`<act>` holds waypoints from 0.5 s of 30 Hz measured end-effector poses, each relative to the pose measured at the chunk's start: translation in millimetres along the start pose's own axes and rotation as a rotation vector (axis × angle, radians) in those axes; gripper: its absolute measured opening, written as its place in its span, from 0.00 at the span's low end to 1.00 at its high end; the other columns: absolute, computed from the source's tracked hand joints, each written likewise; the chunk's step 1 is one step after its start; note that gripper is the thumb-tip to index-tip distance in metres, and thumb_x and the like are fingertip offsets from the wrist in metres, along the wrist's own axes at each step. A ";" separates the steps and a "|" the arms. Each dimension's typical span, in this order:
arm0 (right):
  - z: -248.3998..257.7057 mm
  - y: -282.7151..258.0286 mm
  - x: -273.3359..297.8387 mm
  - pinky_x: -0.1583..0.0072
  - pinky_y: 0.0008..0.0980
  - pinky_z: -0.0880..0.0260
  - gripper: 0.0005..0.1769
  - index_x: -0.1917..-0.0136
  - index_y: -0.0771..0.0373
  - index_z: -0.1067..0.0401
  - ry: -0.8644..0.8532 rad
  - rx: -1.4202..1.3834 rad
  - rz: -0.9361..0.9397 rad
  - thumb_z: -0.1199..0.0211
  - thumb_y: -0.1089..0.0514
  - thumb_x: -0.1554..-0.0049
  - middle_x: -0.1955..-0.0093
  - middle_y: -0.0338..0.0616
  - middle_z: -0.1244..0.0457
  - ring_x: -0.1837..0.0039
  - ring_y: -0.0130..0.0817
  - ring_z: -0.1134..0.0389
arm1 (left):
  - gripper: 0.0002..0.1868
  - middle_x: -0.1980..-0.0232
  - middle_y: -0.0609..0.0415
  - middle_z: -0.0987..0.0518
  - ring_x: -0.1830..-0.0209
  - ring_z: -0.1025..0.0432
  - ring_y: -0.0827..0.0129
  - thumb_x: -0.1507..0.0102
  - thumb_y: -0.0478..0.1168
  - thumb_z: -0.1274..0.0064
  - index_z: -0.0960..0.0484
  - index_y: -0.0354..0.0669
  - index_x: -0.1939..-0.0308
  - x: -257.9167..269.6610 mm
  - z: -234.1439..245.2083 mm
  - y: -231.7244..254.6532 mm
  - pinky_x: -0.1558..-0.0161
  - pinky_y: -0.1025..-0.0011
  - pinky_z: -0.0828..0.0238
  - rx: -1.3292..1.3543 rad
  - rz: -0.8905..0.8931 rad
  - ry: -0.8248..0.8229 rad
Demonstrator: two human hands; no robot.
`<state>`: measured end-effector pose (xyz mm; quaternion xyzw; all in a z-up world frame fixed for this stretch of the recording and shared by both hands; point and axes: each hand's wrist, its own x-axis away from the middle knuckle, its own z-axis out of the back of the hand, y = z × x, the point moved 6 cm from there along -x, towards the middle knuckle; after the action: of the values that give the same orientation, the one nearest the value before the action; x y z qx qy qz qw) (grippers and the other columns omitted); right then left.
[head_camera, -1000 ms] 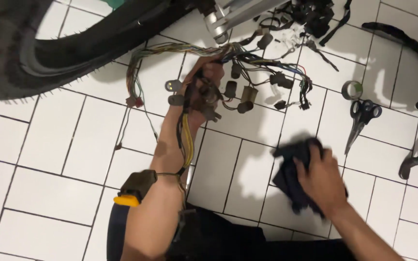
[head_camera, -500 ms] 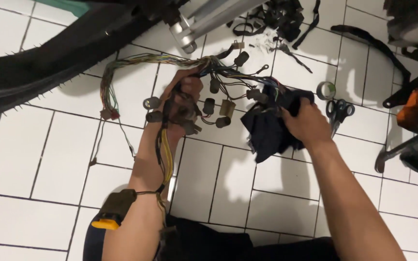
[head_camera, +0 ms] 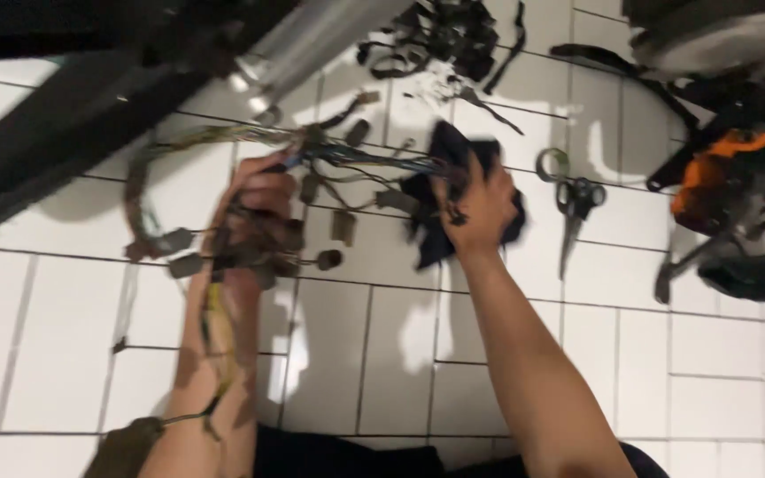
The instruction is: Inspecting, untangling, and cleaning a motorcycle wiring harness.
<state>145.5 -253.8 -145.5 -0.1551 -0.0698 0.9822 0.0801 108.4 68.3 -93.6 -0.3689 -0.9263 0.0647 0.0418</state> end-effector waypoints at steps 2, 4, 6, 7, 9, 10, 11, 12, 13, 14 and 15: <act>-7.9 6.4 -31.5 0.27 0.48 0.40 0.40 0.27 0.56 0.31 -0.026 -0.182 0.060 0.29 0.40 0.49 0.27 0.59 0.40 0.27 0.58 0.41 | 0.12 0.72 0.70 0.33 0.73 0.33 0.86 0.22 0.45 0.59 0.26 0.51 0.59 1.8 5.6 -11.3 0.75 0.81 0.38 0.057 0.100 -0.079; 11.7 13.3 -48.8 0.29 0.43 0.37 0.36 0.31 0.60 0.30 -0.034 -0.545 -0.115 0.29 0.41 0.47 0.32 0.55 0.37 0.31 0.51 0.37 | 0.14 0.72 0.69 0.33 0.73 0.33 0.85 0.22 0.45 0.60 0.26 0.49 0.61 -1.6 -14.5 -21.2 0.76 0.82 0.38 0.115 0.106 -0.097; 33.1 15.1 -47.4 0.32 0.39 0.34 0.33 0.34 0.63 0.29 -0.051 -0.929 -0.281 0.30 0.42 0.45 0.36 0.52 0.33 0.35 0.44 0.33 | 0.16 0.72 0.68 0.34 0.72 0.33 0.85 0.23 0.45 0.60 0.26 0.47 0.63 1.4 -29.2 -21.8 0.77 0.83 0.39 0.160 0.095 -0.104; 48.8 25.8 -32.4 0.34 0.40 0.31 0.33 0.35 0.67 0.30 0.008 -1.266 -0.425 0.31 0.44 0.45 0.37 0.52 0.33 0.37 0.44 0.32 | 0.16 0.72 0.68 0.33 0.73 0.33 0.84 0.23 0.45 0.61 0.26 0.46 0.63 3.3 -29.6 -22.9 0.78 0.83 0.38 0.173 0.061 -0.084; 73.8 37.6 9.9 0.36 0.41 0.28 0.33 0.35 0.71 0.31 0.077 -1.598 -0.578 0.32 0.47 0.45 0.39 0.52 0.33 0.38 0.45 0.30 | 0.16 0.72 0.67 0.33 0.74 0.32 0.83 0.24 0.45 0.61 0.26 0.45 0.64 5.7 -29.4 -26.3 0.79 0.83 0.38 0.186 0.030 -0.061; 92.8 42.9 35.1 0.34 0.41 0.31 0.36 0.30 0.70 0.39 0.166 -1.398 -0.509 0.33 0.48 0.42 0.35 0.53 0.37 0.36 0.45 0.33 | 0.18 0.72 0.67 0.32 0.74 0.32 0.83 0.24 0.45 0.61 0.28 0.46 0.67 5.9 -29.7 -28.2 0.77 0.82 0.38 0.199 0.034 -0.068; 113.7 48.2 57.3 0.32 0.41 0.35 0.39 0.24 0.68 0.48 0.251 -1.193 -0.432 0.35 0.49 0.39 0.30 0.54 0.42 0.34 0.44 0.36 | 0.20 0.72 0.67 0.31 0.74 0.32 0.83 0.23 0.46 0.61 0.30 0.47 0.69 2.7 -29.9 -30.7 0.76 0.81 0.38 0.212 0.038 -0.082; 96.1 61.6 80.0 0.32 0.41 0.35 0.39 0.24 0.68 0.48 0.255 -1.188 -0.430 0.35 0.49 0.39 0.30 0.54 0.42 0.34 0.44 0.36 | 0.20 0.72 0.67 0.31 0.74 0.32 0.83 0.23 0.46 0.61 0.30 0.47 0.69 0.9 -30.0 -33.3 0.76 0.81 0.38 0.215 0.042 -0.086; 78.0 71.2 102.8 0.33 0.45 0.35 0.37 0.24 0.67 0.44 0.183 -0.798 -0.430 0.35 0.51 0.39 0.32 0.58 0.41 0.34 0.51 0.35 | 0.20 0.72 0.67 0.31 0.75 0.32 0.82 0.23 0.46 0.61 0.30 0.47 0.70 0.9 -32.3 -34.9 0.76 0.82 0.38 0.217 0.069 -0.105; 58.8 80.1 125.1 0.34 0.50 0.35 0.35 0.23 0.66 0.40 0.110 -0.409 -0.420 0.35 0.53 0.39 0.34 0.62 0.40 0.34 0.58 0.34 | 0.20 0.72 0.66 0.30 0.76 0.32 0.81 0.23 0.47 0.61 0.30 0.48 0.70 0.8 -34.4 -36.1 0.75 0.82 0.38 0.219 0.096 -0.123; 63.4 62.7 115.0 0.34 0.50 0.35 0.35 0.23 0.66 0.40 0.112 -0.407 -0.423 0.35 0.53 0.39 0.34 0.62 0.40 0.34 0.58 0.34 | 0.20 0.72 0.66 0.30 0.76 0.32 0.81 0.23 0.47 0.61 0.30 0.48 0.70 0.6 -33.8 -37.1 0.75 0.82 0.38 0.219 0.100 -0.122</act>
<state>9.0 -301.6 -129.7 -0.2038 -0.2917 0.8994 0.2540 87.0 45.1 -54.6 -0.4030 -0.8950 0.1899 0.0220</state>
